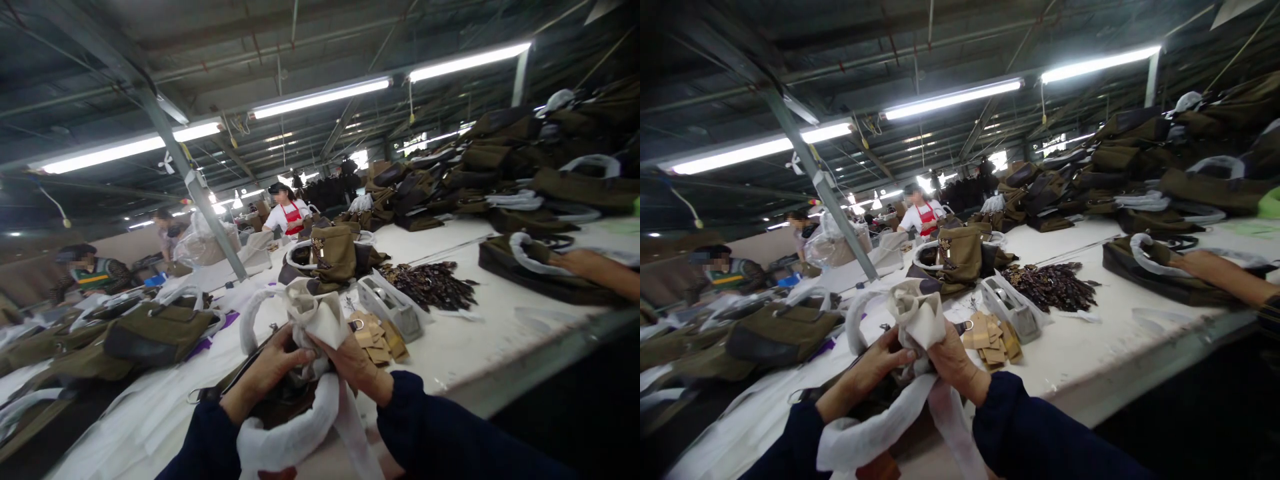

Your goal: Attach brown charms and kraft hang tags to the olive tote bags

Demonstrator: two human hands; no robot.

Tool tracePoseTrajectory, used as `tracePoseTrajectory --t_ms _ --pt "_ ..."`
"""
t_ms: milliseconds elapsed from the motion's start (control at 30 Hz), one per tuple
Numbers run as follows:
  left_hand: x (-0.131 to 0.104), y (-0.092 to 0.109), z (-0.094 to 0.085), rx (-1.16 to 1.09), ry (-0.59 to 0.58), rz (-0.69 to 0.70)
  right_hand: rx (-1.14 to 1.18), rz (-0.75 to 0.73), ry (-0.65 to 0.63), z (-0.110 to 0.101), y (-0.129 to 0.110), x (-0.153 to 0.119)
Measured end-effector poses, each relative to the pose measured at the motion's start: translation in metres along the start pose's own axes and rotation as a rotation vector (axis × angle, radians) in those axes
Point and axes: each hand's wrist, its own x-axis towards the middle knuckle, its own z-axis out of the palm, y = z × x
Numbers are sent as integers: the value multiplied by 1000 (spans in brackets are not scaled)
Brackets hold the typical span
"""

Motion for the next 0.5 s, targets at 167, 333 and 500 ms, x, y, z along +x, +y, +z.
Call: tracePoseTrajectory --t_ms 167,333,500 --pt "7 7 2 73 19 -11 -201 18 -97 -34 -7 -3" --pt "7 14 -6 180 -2 -67 -869 -19 -421 -72 -14 -7" --pt "8 8 -14 328 -57 -13 -1181 -55 -571 -72 -11 -9"
